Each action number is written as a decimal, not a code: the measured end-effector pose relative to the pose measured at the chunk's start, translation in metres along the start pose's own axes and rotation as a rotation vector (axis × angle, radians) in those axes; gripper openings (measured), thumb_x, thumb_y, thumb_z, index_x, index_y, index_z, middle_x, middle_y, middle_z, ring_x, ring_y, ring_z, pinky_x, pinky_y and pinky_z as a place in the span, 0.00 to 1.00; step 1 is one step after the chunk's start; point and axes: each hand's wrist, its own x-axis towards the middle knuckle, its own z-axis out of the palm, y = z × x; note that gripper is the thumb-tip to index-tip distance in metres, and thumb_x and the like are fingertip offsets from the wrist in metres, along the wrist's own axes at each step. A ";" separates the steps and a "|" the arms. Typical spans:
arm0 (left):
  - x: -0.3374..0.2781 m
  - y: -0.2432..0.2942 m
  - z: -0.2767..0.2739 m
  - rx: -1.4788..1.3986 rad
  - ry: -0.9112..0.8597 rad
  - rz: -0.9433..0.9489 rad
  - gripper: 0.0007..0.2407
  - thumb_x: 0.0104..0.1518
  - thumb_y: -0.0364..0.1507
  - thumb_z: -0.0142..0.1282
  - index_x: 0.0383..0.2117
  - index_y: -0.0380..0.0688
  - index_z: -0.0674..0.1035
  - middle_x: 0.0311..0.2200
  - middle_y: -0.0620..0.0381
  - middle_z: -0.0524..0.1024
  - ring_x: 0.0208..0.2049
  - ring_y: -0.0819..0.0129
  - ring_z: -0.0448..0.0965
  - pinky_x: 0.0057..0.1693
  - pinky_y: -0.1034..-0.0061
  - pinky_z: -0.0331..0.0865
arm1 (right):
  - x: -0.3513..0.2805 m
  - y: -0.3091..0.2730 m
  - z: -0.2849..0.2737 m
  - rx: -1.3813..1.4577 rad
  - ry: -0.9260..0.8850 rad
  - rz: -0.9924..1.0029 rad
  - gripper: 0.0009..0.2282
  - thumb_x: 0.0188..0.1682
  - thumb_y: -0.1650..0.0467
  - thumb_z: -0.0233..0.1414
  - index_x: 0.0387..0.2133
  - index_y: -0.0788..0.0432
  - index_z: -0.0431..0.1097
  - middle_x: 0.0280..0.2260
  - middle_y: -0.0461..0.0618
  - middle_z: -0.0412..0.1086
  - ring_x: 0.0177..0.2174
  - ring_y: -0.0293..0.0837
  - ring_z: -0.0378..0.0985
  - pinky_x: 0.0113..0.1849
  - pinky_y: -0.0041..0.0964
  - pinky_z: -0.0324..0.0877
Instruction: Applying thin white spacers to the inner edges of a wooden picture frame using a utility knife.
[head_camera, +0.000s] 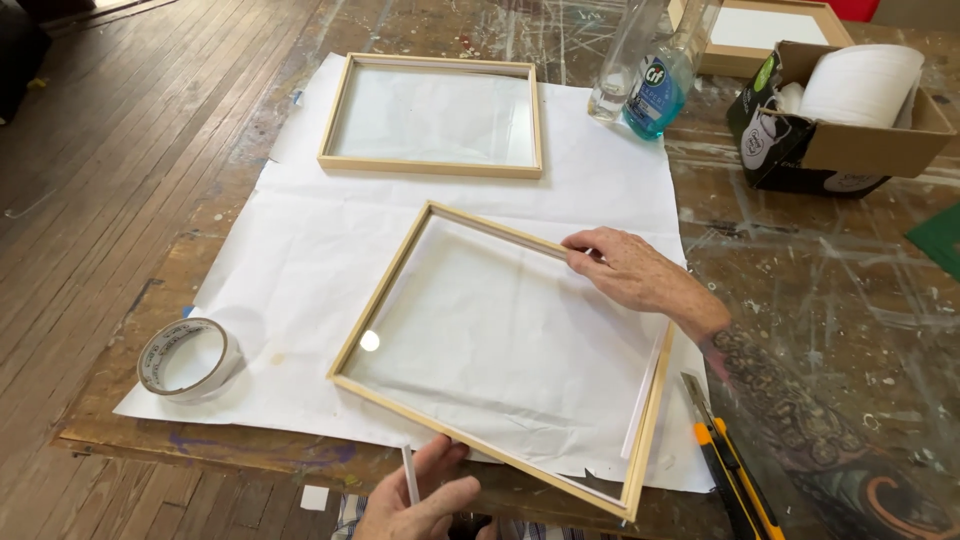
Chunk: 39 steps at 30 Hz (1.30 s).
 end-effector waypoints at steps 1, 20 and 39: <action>-0.003 0.004 -0.001 0.065 -0.011 0.041 0.31 0.47 0.15 0.66 0.64 0.37 0.75 0.60 0.46 0.82 0.62 0.56 0.79 0.68 0.67 0.65 | -0.005 -0.003 -0.001 -0.003 0.007 -0.001 0.21 0.54 0.58 0.39 0.53 0.49 0.72 0.50 0.44 0.72 0.48 0.42 0.72 0.51 0.39 0.62; -0.009 0.132 0.022 0.779 0.052 0.383 0.21 0.57 0.27 0.58 0.60 0.48 0.77 0.62 0.59 0.77 0.62 0.63 0.75 0.67 0.56 0.64 | -0.119 0.024 0.040 0.604 0.143 0.403 0.26 0.47 0.62 0.50 0.61 0.52 0.68 0.61 0.50 0.71 0.54 0.45 0.77 0.54 0.45 0.74; 0.064 0.169 0.046 1.636 0.099 0.712 0.13 0.53 0.40 0.49 0.21 0.44 0.78 0.25 0.55 0.78 0.28 0.60 0.72 0.36 0.67 0.66 | -0.119 0.034 0.062 0.909 0.099 0.408 0.25 0.45 0.67 0.53 0.58 0.61 0.73 0.60 0.48 0.73 0.54 0.46 0.80 0.50 0.45 0.83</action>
